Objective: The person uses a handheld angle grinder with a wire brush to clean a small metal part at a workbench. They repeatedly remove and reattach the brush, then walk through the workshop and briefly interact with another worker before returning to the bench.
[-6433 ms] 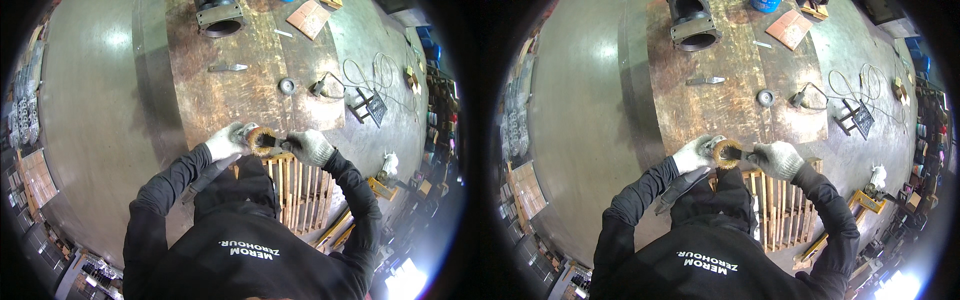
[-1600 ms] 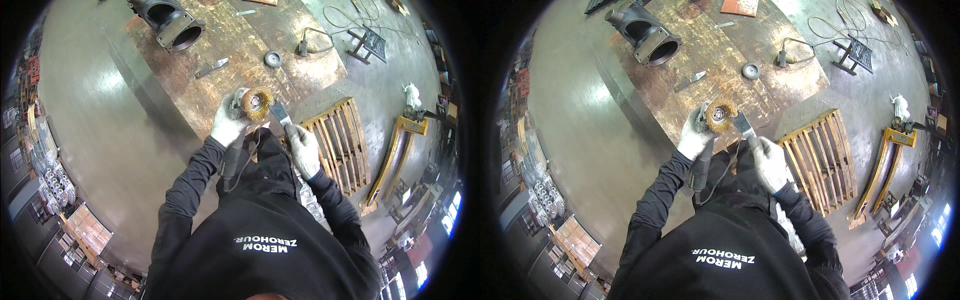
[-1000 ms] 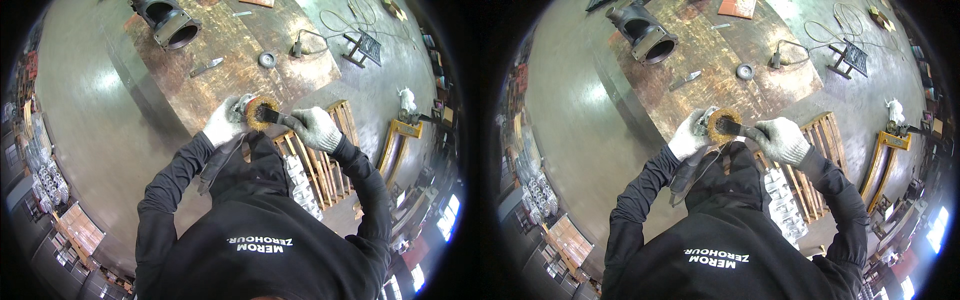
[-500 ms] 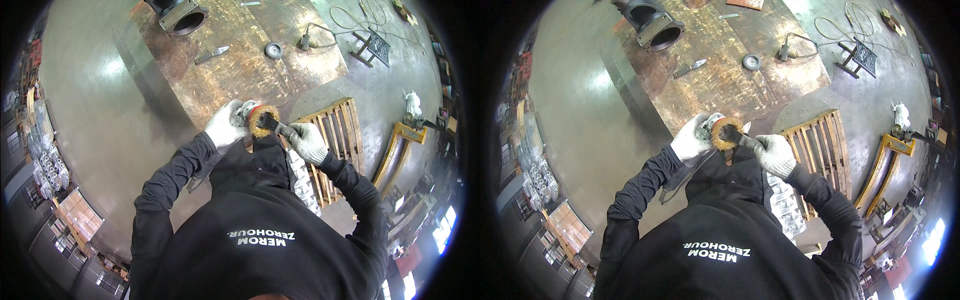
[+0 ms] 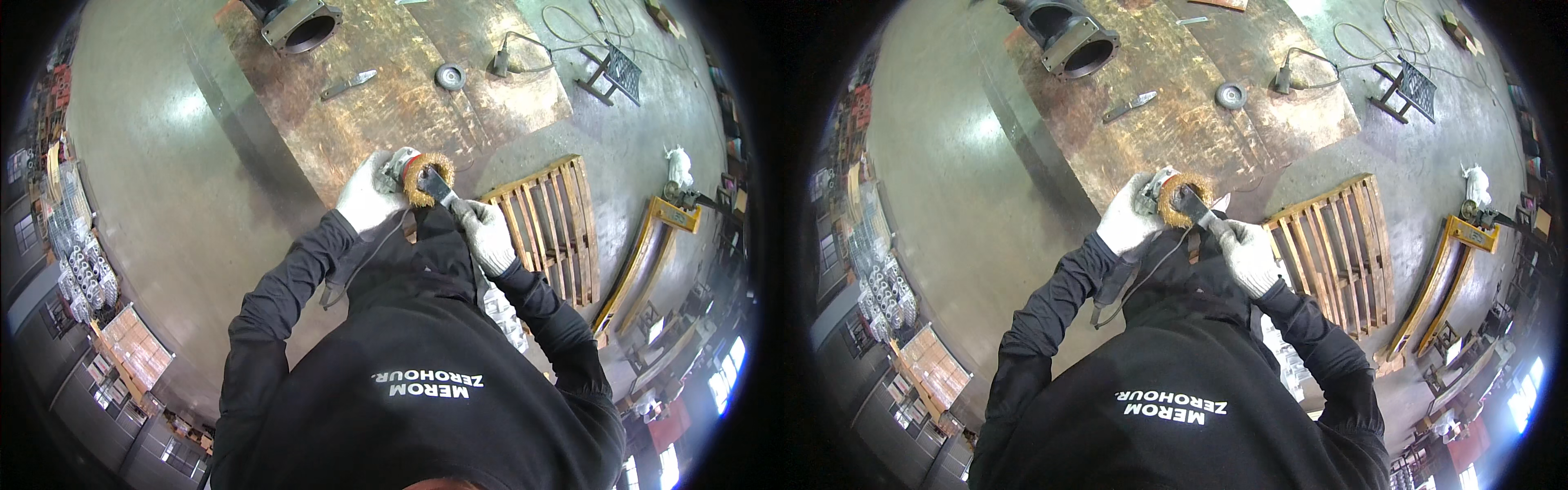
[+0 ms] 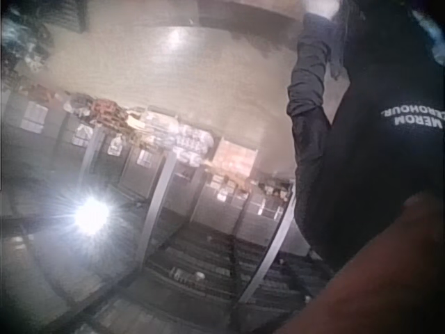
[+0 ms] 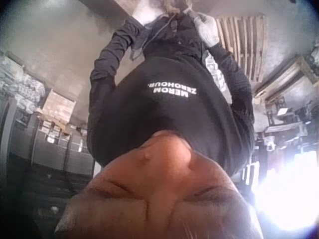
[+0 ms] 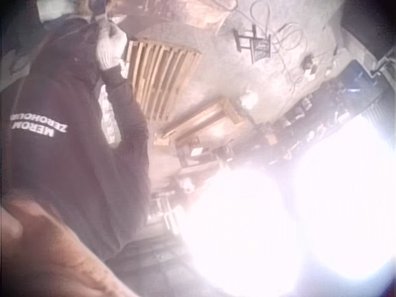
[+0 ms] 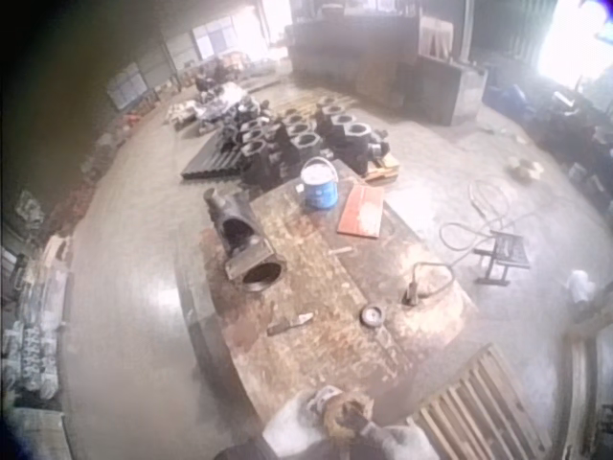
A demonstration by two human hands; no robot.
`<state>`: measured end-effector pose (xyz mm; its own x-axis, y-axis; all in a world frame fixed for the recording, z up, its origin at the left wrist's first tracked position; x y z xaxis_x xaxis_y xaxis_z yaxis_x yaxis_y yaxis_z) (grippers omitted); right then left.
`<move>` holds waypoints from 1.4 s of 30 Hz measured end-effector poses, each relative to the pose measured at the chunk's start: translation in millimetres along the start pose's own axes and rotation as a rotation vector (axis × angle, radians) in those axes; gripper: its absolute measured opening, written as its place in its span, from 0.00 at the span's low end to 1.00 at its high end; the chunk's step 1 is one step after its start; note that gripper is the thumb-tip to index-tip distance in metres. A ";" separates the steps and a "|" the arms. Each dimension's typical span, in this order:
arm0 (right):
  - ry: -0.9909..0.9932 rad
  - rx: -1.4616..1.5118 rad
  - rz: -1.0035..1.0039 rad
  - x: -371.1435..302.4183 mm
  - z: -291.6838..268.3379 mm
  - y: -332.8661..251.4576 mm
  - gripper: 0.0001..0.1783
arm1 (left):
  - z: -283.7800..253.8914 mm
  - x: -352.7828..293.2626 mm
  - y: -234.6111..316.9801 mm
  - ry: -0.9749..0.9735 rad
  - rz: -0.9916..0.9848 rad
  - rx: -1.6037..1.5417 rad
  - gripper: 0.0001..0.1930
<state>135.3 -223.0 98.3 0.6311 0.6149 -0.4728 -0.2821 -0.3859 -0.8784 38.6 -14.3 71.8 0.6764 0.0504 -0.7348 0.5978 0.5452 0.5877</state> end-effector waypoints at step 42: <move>0.131 0.208 0.388 175.0 -34.0 220.2 0.08 | 8.3 57.3 45.2 0.900 0.110 1.284 0.27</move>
<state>208.1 -223.8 -175.5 0.5324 0.3549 -0.7685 -0.6464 -0.4158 -0.6398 108.0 6.3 59.1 0.5511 0.7582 -0.3484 0.8336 -0.5186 0.1902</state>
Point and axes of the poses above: each hand's wrist, its own x-axis towards the middle knuckle, its own z-axis out of the palm, y = z × x, the point moved 1 cm from there along x, towards the middle knuckle, and after that the axes turned 14 degrees about -z, right-handed, at the moved point
